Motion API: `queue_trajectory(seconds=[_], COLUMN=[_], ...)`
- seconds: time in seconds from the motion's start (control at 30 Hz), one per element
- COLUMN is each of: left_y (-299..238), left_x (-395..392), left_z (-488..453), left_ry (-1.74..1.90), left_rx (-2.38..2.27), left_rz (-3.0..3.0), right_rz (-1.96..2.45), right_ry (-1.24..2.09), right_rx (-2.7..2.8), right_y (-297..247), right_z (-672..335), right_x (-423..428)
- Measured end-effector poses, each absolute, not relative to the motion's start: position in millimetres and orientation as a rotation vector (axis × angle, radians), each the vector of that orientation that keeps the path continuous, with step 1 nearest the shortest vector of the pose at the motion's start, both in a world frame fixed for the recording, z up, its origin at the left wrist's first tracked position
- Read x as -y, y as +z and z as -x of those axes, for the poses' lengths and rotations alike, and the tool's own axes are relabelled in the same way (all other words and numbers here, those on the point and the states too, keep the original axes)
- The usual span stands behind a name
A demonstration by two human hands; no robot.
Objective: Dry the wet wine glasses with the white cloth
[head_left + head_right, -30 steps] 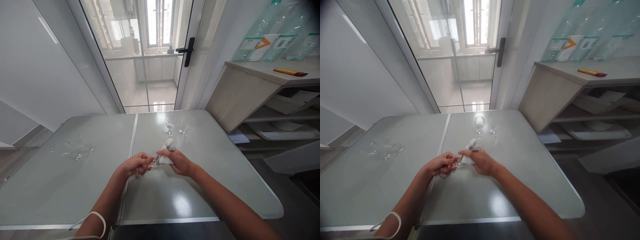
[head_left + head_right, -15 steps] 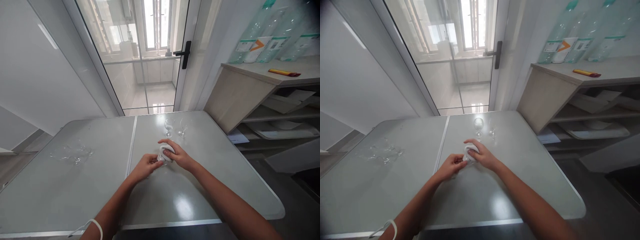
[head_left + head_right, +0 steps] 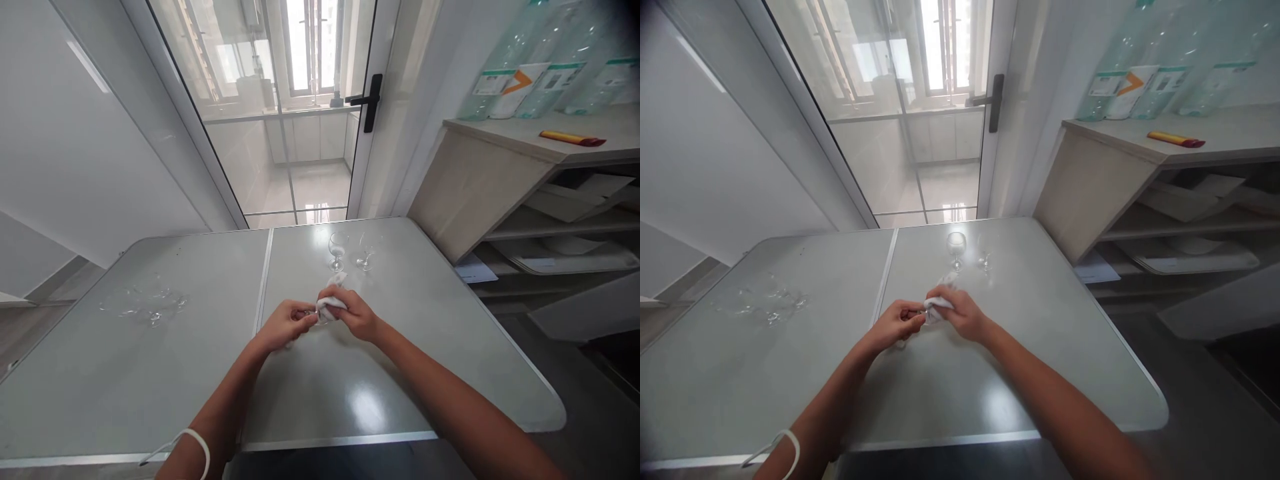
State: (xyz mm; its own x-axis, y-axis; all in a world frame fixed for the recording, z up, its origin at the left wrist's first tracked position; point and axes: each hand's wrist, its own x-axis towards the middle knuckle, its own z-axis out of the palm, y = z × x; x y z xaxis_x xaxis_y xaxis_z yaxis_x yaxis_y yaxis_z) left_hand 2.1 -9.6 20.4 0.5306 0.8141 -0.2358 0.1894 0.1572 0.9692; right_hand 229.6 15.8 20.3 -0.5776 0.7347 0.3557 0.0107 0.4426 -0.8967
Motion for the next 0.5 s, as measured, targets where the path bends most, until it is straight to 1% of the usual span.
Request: queue_trajectory(seconds=[0.07,0.17,0.23,0.27,0.37,0.43,0.5], left_y=[17.3,6.6,0.9,0.0,5.1,11.1,14.4], left_x=[13.4,18.3,20.5,21.3,21.5,18.9,14.4], left_z=[-7.0,-10.2,-11.0,-11.4,-12.3,-10.8,-6.9], left_ry=[0.641,0.671,0.667,0.678,0.736,0.682,0.543], left_rx=[-1.137,-1.441,-1.586,-1.623,-1.502,-1.255,-0.995], left_rz=[-1.709,-2.197,-2.365,-2.378,-2.140,-1.753,-1.306], right_rz=[0.759,0.846,0.833,0.818,0.788,0.746,0.669], right_ry=[1.404,1.703,1.828,1.840,1.734,1.686,1.662], right_rx=[1.683,1.333,1.191,1.185,1.353,1.470,1.528], right_y=[21.5,20.4,18.6,18.1,19.4,21.5,22.5], right_z=[-226.9,-224.4,-223.4,-223.0,-223.0,-224.4,-226.9], right_x=[-16.4,-17.3,-16.9,-16.3,-14.3,-13.6,-14.1])
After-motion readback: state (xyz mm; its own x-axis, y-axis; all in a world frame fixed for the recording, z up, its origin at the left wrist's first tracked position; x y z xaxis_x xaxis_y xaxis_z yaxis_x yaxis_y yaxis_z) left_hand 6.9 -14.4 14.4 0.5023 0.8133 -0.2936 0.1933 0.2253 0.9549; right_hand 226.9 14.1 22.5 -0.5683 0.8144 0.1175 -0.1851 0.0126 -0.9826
